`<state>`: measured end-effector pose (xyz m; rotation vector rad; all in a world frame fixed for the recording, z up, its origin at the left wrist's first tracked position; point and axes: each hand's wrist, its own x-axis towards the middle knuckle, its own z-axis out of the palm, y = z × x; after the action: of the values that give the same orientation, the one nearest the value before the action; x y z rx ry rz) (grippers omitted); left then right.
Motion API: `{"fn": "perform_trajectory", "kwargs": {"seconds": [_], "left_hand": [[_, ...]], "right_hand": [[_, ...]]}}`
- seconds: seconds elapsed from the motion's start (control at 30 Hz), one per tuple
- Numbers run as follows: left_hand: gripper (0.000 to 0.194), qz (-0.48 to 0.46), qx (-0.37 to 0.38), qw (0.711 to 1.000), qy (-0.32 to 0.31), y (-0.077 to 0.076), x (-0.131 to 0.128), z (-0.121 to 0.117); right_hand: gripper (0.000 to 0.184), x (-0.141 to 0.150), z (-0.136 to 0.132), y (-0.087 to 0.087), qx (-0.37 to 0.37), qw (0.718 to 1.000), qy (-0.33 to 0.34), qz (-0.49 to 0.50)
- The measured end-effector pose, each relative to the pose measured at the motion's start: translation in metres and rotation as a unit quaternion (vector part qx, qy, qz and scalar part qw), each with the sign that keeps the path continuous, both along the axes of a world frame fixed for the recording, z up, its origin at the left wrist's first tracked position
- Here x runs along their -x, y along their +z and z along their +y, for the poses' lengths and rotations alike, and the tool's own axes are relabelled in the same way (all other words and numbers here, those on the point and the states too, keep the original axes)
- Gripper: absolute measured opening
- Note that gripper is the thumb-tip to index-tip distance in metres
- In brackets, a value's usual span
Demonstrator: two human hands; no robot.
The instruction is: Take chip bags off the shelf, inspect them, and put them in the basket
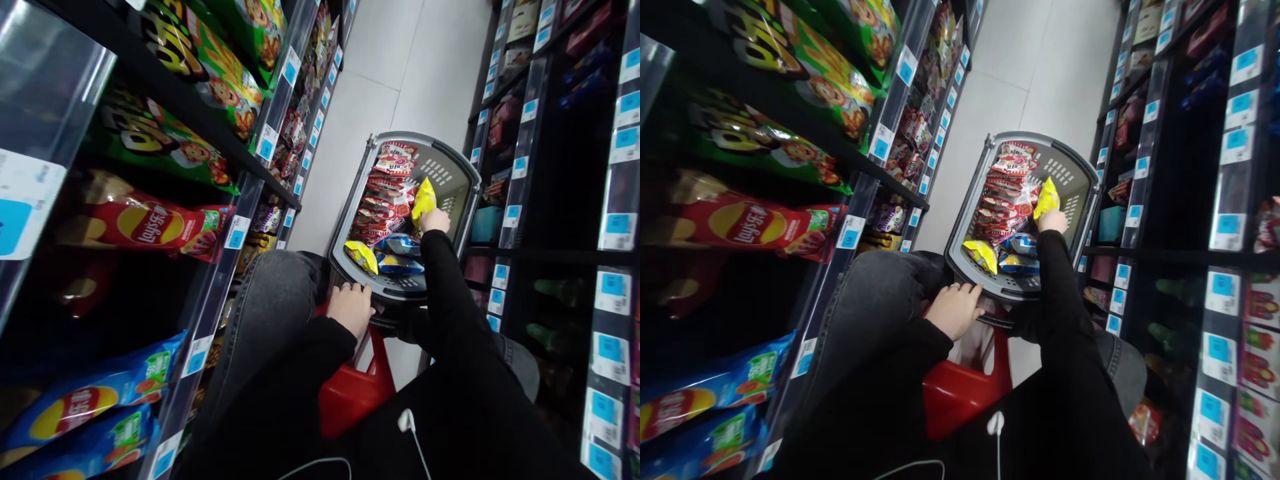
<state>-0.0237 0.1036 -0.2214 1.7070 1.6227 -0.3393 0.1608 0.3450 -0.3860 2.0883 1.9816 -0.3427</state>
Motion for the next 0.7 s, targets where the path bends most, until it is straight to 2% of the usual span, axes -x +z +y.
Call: {"fn": "perform_trajectory", "kwargs": {"seconds": [0.07,0.13,0.2,0.27,0.33,0.4,0.47,0.5,0.57,0.6,0.63,0.7], "left_hand": [[0.047,-0.002,-0.001,1.000,0.000,0.000,0.000,0.000],[0.047,0.000,0.002,1.000,0.002,-0.001,-0.001,0.000],[0.048,0.003,0.006,1.000,0.002,-0.001,0.000,0.001],[0.048,0.004,0.007,1.000,0.003,-0.002,0.000,0.002],[0.048,0.003,0.005,1.000,0.006,-0.002,0.000,0.001],[0.047,0.001,-0.001,1.000,0.011,-0.002,0.000,0.001],[0.046,-0.001,-0.004,1.000,0.015,-0.002,0.001,0.002],[0.045,-0.003,-0.004,1.000,0.015,-0.001,0.001,0.002],[0.044,-0.004,0.000,1.000,0.014,0.000,0.001,0.003],[0.045,-0.005,0.004,1.000,0.014,0.001,0.001,0.003],[0.047,-0.005,0.006,1.000,0.014,0.002,0.000,0.003],[0.051,-0.006,0.008,1.000,0.016,0.002,0.000,0.003]], "right_hand": [[0.049,-0.001,-0.003,-0.010,-0.007,0.999,0.052,0.006],[0.052,-0.004,-0.007,-0.022,0.040,0.993,0.111,0.013],[0.053,-0.008,-0.010,-0.033,0.120,0.986,0.118,0.010],[0.048,-0.011,-0.011,-0.036,0.160,0.982,0.101,0.012],[0.039,-0.012,-0.011,-0.030,0.151,0.984,0.089,0.020],[0.038,-0.005,-0.015,-0.014,0.116,0.989,0.085,0.025],[0.044,0.013,-0.027,0.006,0.075,0.989,0.113,0.062],[0.045,0.026,-0.037,0.015,0.061,0.981,0.152,0.102],[0.042,0.059,-0.065,0.027,0.101,0.950,0.248,0.162],[0.043,0.075,-0.082,0.029,0.139,0.937,0.283,0.148],[0.047,0.091,-0.098,0.028,0.169,0.935,0.293,0.107],[0.043,0.116,-0.127,0.022,0.192,0.945,0.261,0.033]]}}
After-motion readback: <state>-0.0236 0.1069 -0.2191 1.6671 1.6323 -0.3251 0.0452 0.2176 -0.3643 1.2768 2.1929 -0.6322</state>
